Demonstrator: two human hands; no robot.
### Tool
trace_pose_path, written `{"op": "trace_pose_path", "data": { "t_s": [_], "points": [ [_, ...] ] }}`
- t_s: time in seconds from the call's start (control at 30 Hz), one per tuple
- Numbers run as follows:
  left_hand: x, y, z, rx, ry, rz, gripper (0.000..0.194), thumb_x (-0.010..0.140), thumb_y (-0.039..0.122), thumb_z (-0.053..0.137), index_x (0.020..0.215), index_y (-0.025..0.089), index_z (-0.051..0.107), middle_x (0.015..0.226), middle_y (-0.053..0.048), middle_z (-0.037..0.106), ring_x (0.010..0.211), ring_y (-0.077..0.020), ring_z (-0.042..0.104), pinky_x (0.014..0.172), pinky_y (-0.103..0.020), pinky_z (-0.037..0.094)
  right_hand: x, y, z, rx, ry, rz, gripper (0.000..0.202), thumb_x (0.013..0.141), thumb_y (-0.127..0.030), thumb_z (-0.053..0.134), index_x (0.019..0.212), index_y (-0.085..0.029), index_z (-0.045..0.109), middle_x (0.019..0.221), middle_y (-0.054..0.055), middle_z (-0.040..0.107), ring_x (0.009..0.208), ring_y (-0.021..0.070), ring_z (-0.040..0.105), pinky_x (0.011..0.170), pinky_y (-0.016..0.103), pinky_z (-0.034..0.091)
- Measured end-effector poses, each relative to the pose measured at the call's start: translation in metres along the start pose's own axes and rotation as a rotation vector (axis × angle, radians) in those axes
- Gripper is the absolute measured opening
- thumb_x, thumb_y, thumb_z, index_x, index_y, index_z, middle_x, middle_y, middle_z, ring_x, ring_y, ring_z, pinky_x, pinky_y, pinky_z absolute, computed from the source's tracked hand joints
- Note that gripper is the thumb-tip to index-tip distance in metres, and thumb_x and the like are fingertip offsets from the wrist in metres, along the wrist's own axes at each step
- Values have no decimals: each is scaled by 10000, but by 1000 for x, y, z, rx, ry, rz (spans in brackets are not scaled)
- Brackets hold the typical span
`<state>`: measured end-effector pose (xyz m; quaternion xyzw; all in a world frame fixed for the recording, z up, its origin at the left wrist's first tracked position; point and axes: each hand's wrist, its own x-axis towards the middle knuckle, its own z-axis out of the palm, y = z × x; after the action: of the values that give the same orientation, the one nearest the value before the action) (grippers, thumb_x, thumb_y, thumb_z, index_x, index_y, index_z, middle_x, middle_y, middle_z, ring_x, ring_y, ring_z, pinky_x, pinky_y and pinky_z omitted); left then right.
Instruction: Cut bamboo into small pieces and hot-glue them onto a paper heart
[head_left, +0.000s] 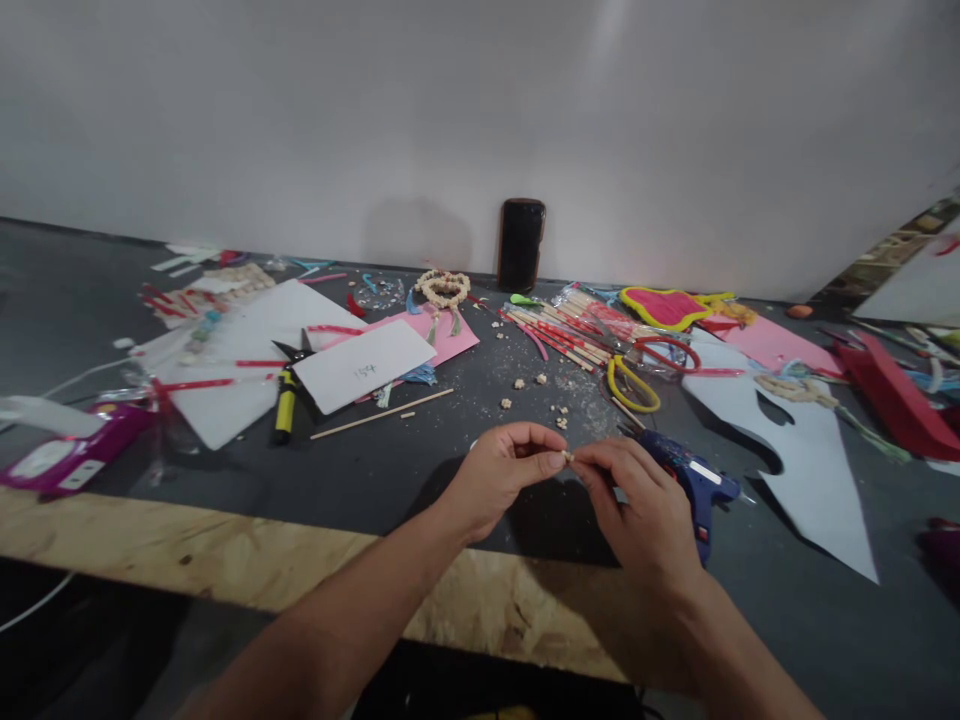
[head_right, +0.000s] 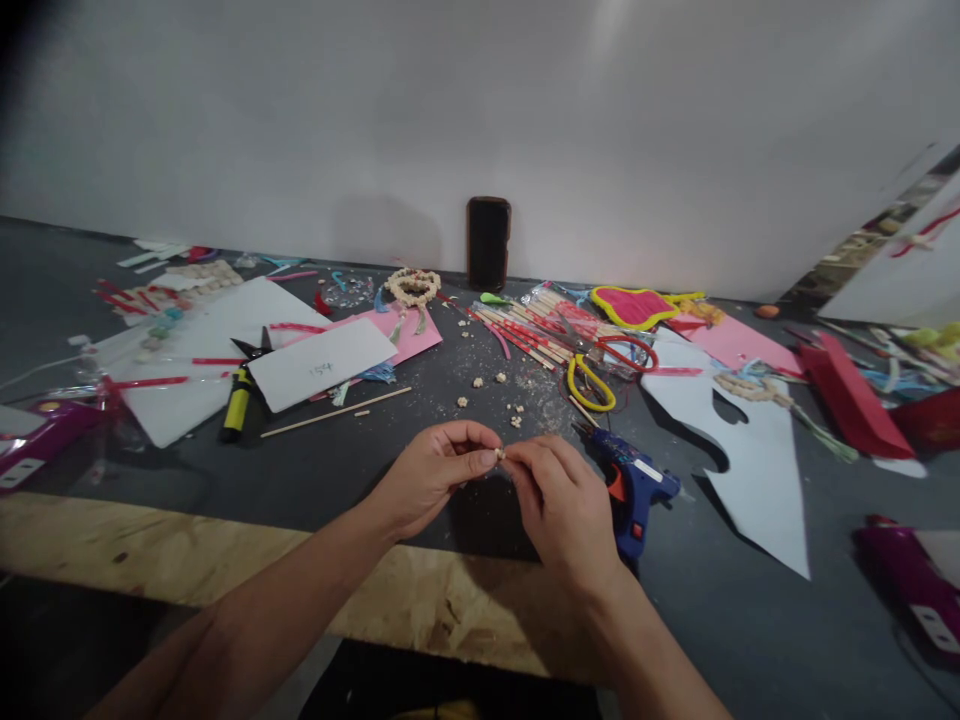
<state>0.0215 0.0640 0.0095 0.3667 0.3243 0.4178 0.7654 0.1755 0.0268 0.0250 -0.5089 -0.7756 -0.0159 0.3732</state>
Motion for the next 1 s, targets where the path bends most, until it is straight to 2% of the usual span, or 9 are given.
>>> {"op": "trace_pose_path", "data": {
  "t_s": [0.2, 0.27, 0.4, 0.53, 0.8, 1.0],
  "points": [
    [-1, -1, -1, 32, -5, 8, 194, 637, 219, 774, 776, 133, 669, 707, 13, 620, 653, -70, 520, 667, -203, 378, -1, 0, -1, 39, -31, 26, 101, 868, -176, 497, 822, -228, 570, 770, 22, 636, 736, 141, 597, 675, 264, 484],
    [-1, 0, -1, 39, -4, 16, 198, 640, 229, 773, 781, 137, 669, 716, 11, 624, 662, -74, 527, 665, -201, 379, -2, 0, -2, 84, -34, 55, 69, 858, -191, 515, 869, -225, 573, 794, 27, 635, 727, 142, 595, 662, 267, 486],
    [-2, 2, 0, 78, 23, 57, 188, 651, 228, 764, 787, 141, 668, 717, 12, 621, 653, -71, 523, 643, -191, 382, -8, 2, -2, 210, -48, 243, 193, 829, -267, 567, 1015, -216, 571, 836, 27, 646, 685, 137, 602, 620, 256, 494],
    [-3, 3, 1, 132, 22, 88, 151, 663, 212, 750, 771, 146, 666, 729, 5, 628, 690, -88, 541, 674, -201, 411, -10, 2, -1, 347, -103, 407, 131, 831, -306, 557, 904, -217, 620, 826, 23, 680, 738, 149, 633, 639, 239, 499],
    [-1, -1, 0, 232, -10, 109, 123, 681, 206, 727, 774, 155, 664, 743, 6, 630, 708, -96, 539, 694, -212, 419, -9, 1, -1, 400, -126, 436, 131, 826, -319, 561, 845, -218, 642, 770, 9, 678, 693, 138, 618, 624, 230, 480],
    [-3, -2, 1, 271, -5, 101, 198, 676, 232, 731, 848, 165, 661, 759, 7, 622, 714, -106, 535, 689, -221, 409, -11, 2, -2, 408, -122, 426, 131, 841, -311, 548, 872, -217, 636, 801, 14, 679, 726, 142, 621, 662, 241, 483]
  ]
}}
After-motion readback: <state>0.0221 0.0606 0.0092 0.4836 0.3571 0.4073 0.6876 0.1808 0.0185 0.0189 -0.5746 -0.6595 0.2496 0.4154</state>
